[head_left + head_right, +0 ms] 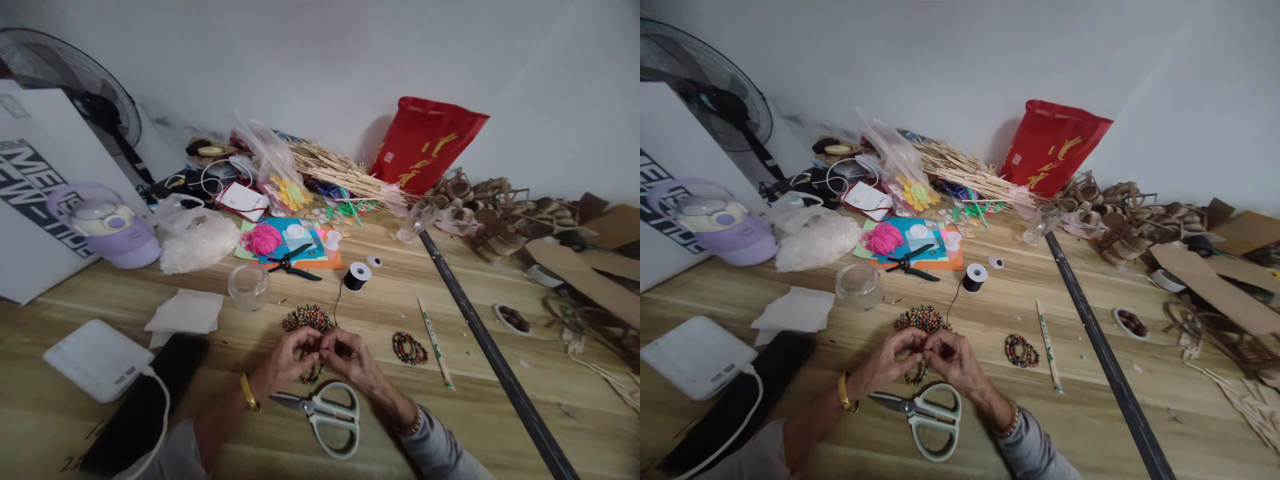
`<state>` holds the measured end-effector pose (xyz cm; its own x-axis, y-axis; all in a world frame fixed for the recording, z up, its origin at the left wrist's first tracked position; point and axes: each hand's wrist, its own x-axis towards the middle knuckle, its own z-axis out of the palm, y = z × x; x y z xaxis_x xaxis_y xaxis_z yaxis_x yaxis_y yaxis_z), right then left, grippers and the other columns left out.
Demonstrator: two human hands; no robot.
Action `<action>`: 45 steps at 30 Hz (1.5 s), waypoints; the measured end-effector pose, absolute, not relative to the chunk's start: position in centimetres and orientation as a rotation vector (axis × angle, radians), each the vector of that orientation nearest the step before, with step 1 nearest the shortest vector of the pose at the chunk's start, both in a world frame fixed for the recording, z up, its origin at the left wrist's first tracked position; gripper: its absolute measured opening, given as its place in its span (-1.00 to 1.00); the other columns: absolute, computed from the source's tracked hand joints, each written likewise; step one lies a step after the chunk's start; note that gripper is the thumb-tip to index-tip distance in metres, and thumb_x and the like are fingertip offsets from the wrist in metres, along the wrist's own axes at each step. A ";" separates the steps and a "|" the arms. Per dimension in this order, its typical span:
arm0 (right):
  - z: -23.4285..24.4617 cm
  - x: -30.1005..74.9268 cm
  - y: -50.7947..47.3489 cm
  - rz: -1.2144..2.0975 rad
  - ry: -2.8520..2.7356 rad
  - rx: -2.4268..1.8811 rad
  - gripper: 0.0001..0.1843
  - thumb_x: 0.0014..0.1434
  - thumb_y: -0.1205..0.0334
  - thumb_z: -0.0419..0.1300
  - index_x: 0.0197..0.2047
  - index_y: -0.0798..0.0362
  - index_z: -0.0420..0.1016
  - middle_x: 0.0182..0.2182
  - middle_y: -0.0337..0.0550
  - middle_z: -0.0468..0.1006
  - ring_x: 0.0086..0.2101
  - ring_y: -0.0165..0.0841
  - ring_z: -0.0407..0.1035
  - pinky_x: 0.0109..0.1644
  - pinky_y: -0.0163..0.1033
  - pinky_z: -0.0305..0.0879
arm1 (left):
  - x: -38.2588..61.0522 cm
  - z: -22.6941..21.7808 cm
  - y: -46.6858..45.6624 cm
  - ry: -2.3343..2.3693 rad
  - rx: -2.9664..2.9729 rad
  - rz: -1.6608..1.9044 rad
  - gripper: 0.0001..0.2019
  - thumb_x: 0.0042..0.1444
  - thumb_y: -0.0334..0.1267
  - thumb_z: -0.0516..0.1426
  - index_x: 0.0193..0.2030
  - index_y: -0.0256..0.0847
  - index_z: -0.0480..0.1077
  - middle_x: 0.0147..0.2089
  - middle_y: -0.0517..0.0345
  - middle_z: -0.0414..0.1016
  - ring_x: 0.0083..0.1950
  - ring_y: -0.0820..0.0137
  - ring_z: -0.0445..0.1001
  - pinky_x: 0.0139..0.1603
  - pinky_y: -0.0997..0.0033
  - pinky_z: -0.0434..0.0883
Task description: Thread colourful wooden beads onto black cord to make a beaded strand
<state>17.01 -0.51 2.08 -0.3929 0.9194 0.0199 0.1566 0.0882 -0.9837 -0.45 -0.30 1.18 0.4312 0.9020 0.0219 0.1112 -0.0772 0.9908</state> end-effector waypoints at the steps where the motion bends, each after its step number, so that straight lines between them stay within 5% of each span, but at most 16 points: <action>1: 2.2 17.0 -0.5 1.415 -1.612 -1.060 -0.69 0.08 0.01 0.22 -0.42 0.11 0.36 -0.57 -0.29 0.29 -0.55 -0.50 0.14 -0.47 -0.39 0.08 | -0.4 1.2 -0.3 0.912 1.468 0.837 -0.84 -0.03 -0.44 0.13 -0.24 -0.29 0.35 -0.34 0.11 0.46 -0.29 0.42 0.42 -0.27 0.48 0.37; 14: 1.4 16.5 -0.7 1.543 -1.423 -1.023 -0.60 0.06 -0.10 0.22 -0.42 0.11 0.35 -0.67 -0.37 0.27 -0.67 -0.56 0.08 -0.58 -0.42 0.03 | -0.4 1.8 -0.2 0.860 1.337 0.828 -0.78 -0.03 -0.17 0.21 -0.40 -0.31 0.34 -0.46 0.21 0.34 -0.40 0.47 0.31 -0.38 0.51 0.27; 36: 1.8 16.5 -1.3 1.033 -1.911 -1.062 -0.73 0.25 0.10 0.03 -0.42 0.08 0.32 -0.60 -0.29 0.28 -0.55 -0.46 0.16 -0.46 -0.37 0.10 | -0.1 1.7 -0.2 0.805 1.243 0.799 -0.84 -0.01 -0.24 0.14 -0.42 -0.26 0.24 -0.50 0.28 0.25 -0.44 0.49 0.25 -0.42 0.52 0.20; 45: 1.5 16.6 -1.2 1.158 -1.763 -1.039 -0.71 0.25 0.07 0.05 -0.40 0.09 0.31 -0.57 -0.28 0.30 -0.53 -0.47 0.17 -0.46 -0.37 0.10 | -0.2 2.0 -0.2 0.834 1.214 0.775 -0.78 -0.04 -0.18 0.21 -0.42 -0.27 0.29 -0.50 0.27 0.30 -0.44 0.50 0.30 -0.39 0.52 0.24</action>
<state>16.60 -1.21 1.55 -0.3707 0.9145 0.1618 0.2144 0.2538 -0.9432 -0.22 -0.24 1.96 0.4879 0.8636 -0.1274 -0.0638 0.1808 0.9814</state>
